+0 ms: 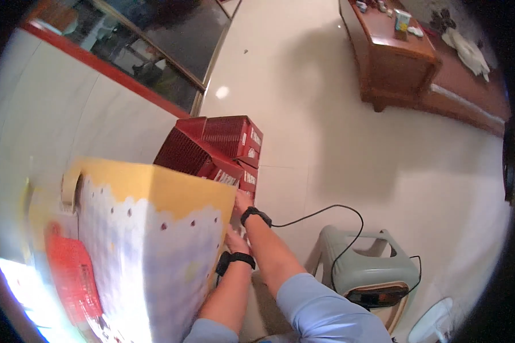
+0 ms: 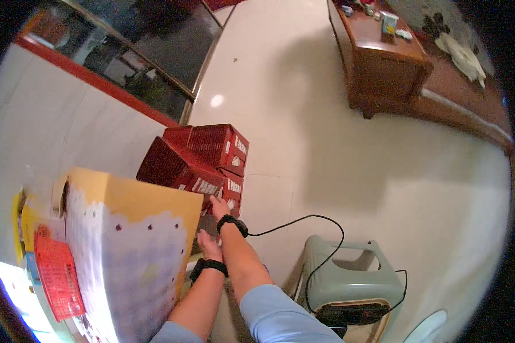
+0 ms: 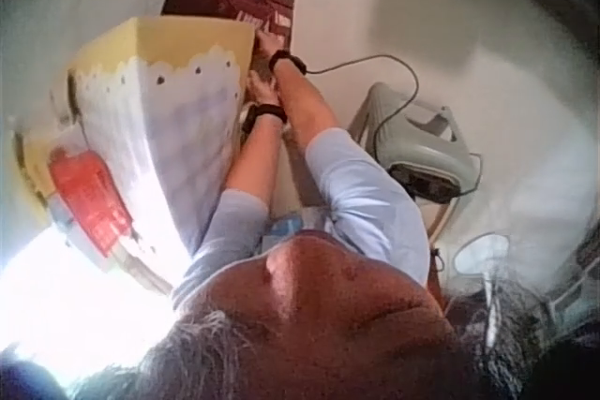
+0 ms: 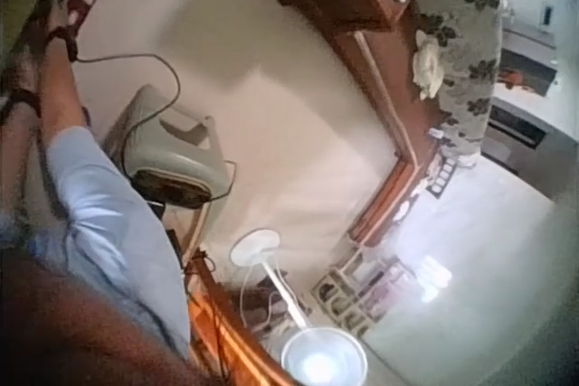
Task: Assemble and fold a cardboard gift box.
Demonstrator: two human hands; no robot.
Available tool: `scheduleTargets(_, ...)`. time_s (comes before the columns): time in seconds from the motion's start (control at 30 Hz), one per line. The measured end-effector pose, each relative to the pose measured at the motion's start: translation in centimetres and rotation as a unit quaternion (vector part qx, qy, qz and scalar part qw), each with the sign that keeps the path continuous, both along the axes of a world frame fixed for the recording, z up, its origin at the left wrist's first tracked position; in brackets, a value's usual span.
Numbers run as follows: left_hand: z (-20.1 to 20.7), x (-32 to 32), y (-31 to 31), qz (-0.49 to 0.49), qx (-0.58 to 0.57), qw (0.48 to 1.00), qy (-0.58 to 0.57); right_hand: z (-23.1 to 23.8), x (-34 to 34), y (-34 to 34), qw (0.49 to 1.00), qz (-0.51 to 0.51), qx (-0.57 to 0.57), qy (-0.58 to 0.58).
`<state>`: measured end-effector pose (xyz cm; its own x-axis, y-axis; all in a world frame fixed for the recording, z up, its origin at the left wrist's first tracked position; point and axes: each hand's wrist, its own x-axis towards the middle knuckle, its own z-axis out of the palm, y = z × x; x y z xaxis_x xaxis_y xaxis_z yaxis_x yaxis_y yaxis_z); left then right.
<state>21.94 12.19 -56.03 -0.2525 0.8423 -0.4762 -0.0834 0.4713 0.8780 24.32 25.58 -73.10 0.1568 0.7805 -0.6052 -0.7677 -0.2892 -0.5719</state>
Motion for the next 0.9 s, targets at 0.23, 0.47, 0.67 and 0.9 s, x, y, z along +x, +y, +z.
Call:
scheduleTargets(0.23, -1.1, -1.2, -4.3, -0.324, -0.042, 0.916, 0.232, 0.8, 4.4, -6.1, 0.987, -0.056, -0.105, -0.111)
scheduleTargets(0.47, 3.1, 2.0, -9.2, -0.126, -0.126, 0.972, -0.151, 14.9, 10.8, -7.3, 0.952, -0.291, -0.026, -0.092)
scheduleTargets(0.67, 11.0, 1.6, -14.9, -0.486, 0.035, 0.871, -0.066, 37.2, 14.2, -8.4, 0.861, -0.348, 0.180, -0.324)
scheduleTargets(0.9, 22.8, -0.5, -25.2, -0.493, -0.008, 0.855, -0.161, 57.6, 4.6, -15.8, 0.771, -0.008, 0.448, -0.452)
